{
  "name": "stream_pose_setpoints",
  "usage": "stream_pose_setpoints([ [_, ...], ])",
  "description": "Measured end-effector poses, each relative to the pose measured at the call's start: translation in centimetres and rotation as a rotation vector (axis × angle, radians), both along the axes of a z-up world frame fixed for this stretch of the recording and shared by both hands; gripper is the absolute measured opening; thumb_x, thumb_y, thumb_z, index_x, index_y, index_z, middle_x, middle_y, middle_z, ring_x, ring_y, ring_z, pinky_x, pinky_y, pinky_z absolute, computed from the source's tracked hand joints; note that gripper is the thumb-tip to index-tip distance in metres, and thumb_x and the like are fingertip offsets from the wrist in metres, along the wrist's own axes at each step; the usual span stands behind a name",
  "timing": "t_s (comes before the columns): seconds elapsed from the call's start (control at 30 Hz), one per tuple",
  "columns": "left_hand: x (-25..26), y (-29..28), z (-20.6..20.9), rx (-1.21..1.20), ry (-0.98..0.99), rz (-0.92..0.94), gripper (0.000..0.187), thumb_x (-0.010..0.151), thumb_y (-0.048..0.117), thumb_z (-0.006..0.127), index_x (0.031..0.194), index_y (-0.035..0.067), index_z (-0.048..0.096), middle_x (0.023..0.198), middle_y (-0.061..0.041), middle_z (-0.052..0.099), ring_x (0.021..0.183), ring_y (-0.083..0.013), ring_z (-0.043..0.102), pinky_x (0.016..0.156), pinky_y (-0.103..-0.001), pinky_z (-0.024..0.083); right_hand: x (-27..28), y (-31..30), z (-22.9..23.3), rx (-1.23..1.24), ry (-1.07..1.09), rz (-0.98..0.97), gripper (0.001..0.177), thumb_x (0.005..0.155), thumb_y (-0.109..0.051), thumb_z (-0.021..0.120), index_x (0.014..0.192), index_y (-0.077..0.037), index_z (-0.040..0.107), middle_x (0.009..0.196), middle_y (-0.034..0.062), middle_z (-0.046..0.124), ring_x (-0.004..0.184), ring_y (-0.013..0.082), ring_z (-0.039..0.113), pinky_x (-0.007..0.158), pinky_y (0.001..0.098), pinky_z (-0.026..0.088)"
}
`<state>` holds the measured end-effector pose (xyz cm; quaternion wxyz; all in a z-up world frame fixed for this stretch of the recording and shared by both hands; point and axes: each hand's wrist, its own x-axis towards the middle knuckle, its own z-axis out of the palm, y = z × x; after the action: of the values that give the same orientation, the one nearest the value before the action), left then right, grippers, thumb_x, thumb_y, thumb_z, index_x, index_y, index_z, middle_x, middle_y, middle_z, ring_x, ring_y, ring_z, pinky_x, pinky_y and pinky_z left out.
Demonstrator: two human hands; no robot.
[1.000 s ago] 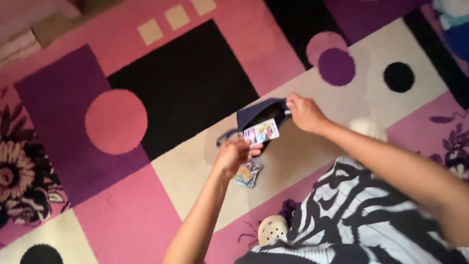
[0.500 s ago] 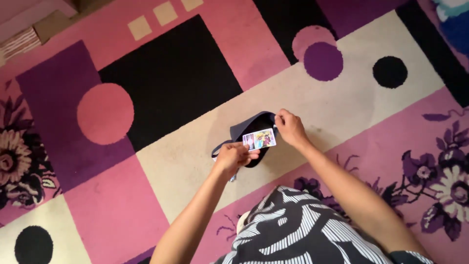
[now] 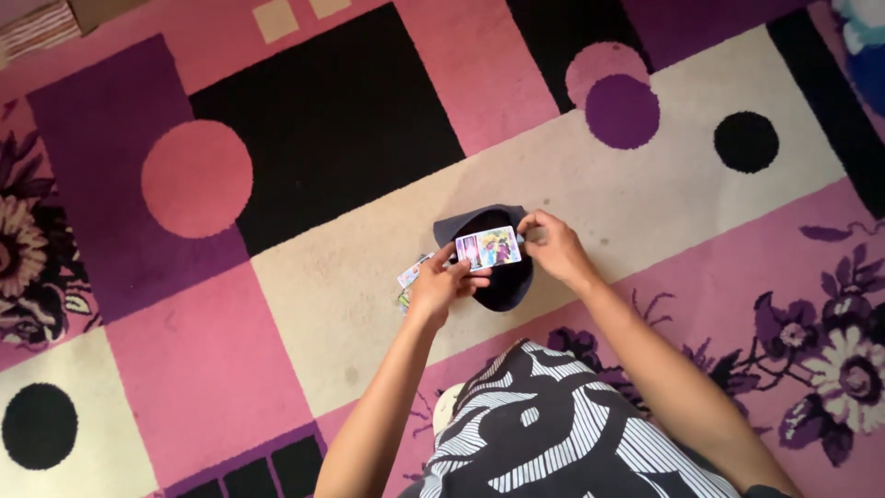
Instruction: The person is putting several trading cards into a blue pouch while standing on a patterned rug.
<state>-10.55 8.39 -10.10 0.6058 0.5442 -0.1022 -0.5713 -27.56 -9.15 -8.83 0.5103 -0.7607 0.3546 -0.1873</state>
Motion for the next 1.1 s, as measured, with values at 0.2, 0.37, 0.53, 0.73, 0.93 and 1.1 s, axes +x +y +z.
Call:
stream_pose_setpoints([
  [0.2,-1.1,-0.7,1.2,0.028,-0.114,-0.035,0.050,0.102,0.011,0.052,0.150,-0.001,0.045,0.098,-0.018,0.078,0.069,-0.0170,0.074,0.053,-0.022,0.050,-2.1,-0.1,2.4,-0.050,0.144,-0.097,0.048,0.081,0.008,0.060,0.122,-0.012,0.074,0.103,0.0035,0.076,0.076,0.0109,0.069,0.073,0.0264,0.055],
  [0.37,-2.8,-2.2,3.3,0.033,-0.136,-0.077,0.043,0.101,0.012,0.053,0.142,0.001,0.053,0.100,-0.017,0.078,0.063,-0.0165,0.073,0.048,-0.023,0.047,-5.6,-0.3,2.5,0.097,-0.022,-0.140,0.048,0.085,0.010,0.059,0.128,-0.008,0.072,0.100,0.0011,0.074,0.073,0.0054,0.060,0.066,0.0237,0.050],
  [0.53,-4.9,-4.1,3.8,0.058,-0.094,-0.222,0.031,0.100,0.015,0.054,0.126,-0.001,0.062,0.097,-0.013,0.079,0.061,-0.0163,0.071,0.049,-0.025,0.052,-8.3,-0.7,2.5,0.173,-0.124,-0.204,0.049,0.086,0.013,0.058,0.130,-0.006,0.068,0.098,-0.0022,0.072,0.073,0.0024,0.059,0.067,0.0193,0.049],
  [0.73,-6.1,-5.7,-0.7,0.061,-0.142,-0.326,0.029,0.104,0.015,0.058,0.100,-0.011,0.069,0.084,-0.016,0.077,0.065,-0.0177,0.074,0.055,-0.026,0.057,-9.8,-0.4,1.9,0.265,-0.051,-0.253,0.051,0.088,0.013,0.060,0.133,-0.009,0.070,0.081,-0.0018,0.065,0.070,0.0013,0.052,0.062,0.0185,0.042],
  [0.93,-6.1,-6.2,-2.7,0.101,-0.088,-0.156,0.029,0.103,0.015,0.055,0.099,-0.011,0.067,0.081,-0.020,0.075,0.063,-0.0230,0.074,0.053,-0.029,0.058,-10.1,-0.6,0.6,0.270,-0.069,-0.252,0.051,0.088,0.013,0.059,0.133,-0.008,0.069,0.079,-0.0050,0.060,0.066,0.0002,0.045,0.057,0.0182,0.036],
  [1.1,-6.1,-6.2,-3.0,0.095,-0.105,-0.110,0.037,0.106,0.017,0.054,0.099,-0.017,0.067,0.085,-0.021,0.075,0.066,-0.0232,0.074,0.056,-0.030,0.059,-9.6,-0.7,1.0,0.217,-0.060,-0.264,0.050,0.088,0.013,0.059,0.132,-0.007,0.070,0.081,-0.0056,0.061,0.066,-0.0007,0.046,0.057,0.0178,0.038],
])
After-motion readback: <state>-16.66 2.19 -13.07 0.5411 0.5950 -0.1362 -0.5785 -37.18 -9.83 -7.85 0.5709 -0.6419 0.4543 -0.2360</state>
